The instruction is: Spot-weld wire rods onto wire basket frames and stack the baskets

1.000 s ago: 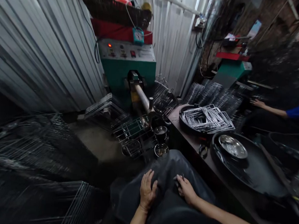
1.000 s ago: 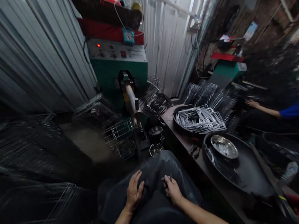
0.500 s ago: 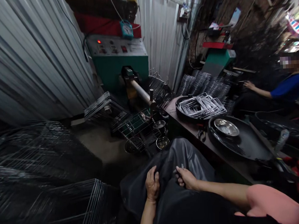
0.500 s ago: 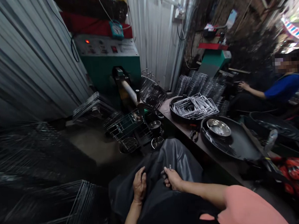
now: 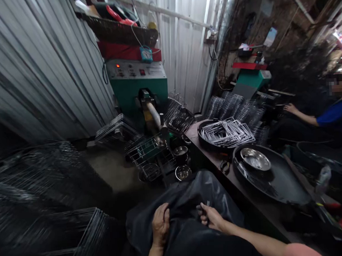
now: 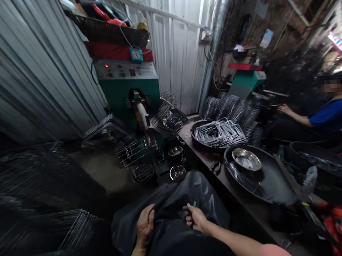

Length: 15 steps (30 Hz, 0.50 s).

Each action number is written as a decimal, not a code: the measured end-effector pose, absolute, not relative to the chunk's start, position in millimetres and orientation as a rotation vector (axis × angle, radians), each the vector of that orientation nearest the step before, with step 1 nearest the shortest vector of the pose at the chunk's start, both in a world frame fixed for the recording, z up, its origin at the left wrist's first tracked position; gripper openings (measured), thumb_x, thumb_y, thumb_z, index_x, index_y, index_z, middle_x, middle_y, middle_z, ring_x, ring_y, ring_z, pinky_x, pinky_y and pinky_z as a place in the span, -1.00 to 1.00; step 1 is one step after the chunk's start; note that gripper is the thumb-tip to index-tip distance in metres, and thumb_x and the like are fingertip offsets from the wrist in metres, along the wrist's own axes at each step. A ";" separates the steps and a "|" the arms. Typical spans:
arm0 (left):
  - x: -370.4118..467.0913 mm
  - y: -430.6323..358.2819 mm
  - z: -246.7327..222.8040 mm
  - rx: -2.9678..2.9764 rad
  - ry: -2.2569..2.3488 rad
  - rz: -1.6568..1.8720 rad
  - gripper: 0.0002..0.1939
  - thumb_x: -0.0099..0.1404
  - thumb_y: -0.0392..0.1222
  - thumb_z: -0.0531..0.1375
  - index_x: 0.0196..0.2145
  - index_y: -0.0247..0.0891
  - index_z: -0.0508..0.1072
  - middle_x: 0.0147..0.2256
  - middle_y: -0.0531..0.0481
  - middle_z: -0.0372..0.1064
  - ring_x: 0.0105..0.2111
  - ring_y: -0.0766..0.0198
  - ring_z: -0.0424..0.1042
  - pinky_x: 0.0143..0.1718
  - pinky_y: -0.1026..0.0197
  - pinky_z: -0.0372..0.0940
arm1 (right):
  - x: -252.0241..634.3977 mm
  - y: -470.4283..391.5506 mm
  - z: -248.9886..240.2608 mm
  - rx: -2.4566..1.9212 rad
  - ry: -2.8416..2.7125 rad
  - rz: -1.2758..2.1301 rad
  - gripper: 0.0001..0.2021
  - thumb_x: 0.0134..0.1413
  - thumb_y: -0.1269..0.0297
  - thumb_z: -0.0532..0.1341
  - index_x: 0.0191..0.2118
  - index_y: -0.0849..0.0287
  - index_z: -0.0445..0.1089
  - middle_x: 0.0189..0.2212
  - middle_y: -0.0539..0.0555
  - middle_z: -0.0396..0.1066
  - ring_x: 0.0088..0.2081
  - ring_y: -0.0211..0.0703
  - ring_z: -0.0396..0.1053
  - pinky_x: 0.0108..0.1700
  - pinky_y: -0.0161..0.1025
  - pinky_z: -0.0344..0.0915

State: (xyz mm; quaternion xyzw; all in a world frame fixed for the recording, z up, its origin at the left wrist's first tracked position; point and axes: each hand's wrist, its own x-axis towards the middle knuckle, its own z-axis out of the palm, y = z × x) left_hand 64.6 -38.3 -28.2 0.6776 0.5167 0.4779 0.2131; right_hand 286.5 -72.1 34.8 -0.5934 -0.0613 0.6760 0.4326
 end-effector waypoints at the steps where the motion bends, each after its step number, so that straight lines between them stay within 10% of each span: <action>1: 63.9 -44.1 -26.6 1.875 1.478 1.354 -0.69 0.30 -0.05 -0.05 -0.17 -0.14 0.42 -0.19 -0.08 0.43 -0.14 0.12 0.41 -0.07 -0.01 0.36 | 290.0 -71.0 34.4 -1.471 -0.128 1.715 -0.76 0.20 0.23 0.09 -0.43 0.26 0.30 -0.69 -0.09 0.13 -0.75 -0.48 -0.04 -0.68 -0.49 -0.18; 8: 61.8 -74.3 -9.9 1.934 1.738 1.426 -0.73 0.30 -0.11 -0.01 -0.07 -0.09 0.32 -0.10 -0.07 0.36 -0.04 0.10 0.32 0.00 -0.10 0.27 | 319.6 -47.6 45.3 -1.414 -0.248 1.627 -0.71 0.03 0.04 0.20 -0.37 0.20 0.32 -0.73 -0.22 -0.07 -0.75 -0.46 -0.19 -0.69 -0.47 -0.27; 15: 34.6 -13.8 39.0 2.081 1.989 1.300 -0.52 0.25 0.08 0.03 0.04 -0.24 0.22 -0.06 -0.21 0.29 -0.02 0.01 0.27 0.04 -0.09 0.20 | 375.8 -18.8 53.0 -1.380 -0.998 0.849 -0.64 0.02 -0.07 0.14 -0.31 0.14 0.41 -0.56 0.00 0.28 -0.46 -0.18 0.25 -0.33 -0.26 0.24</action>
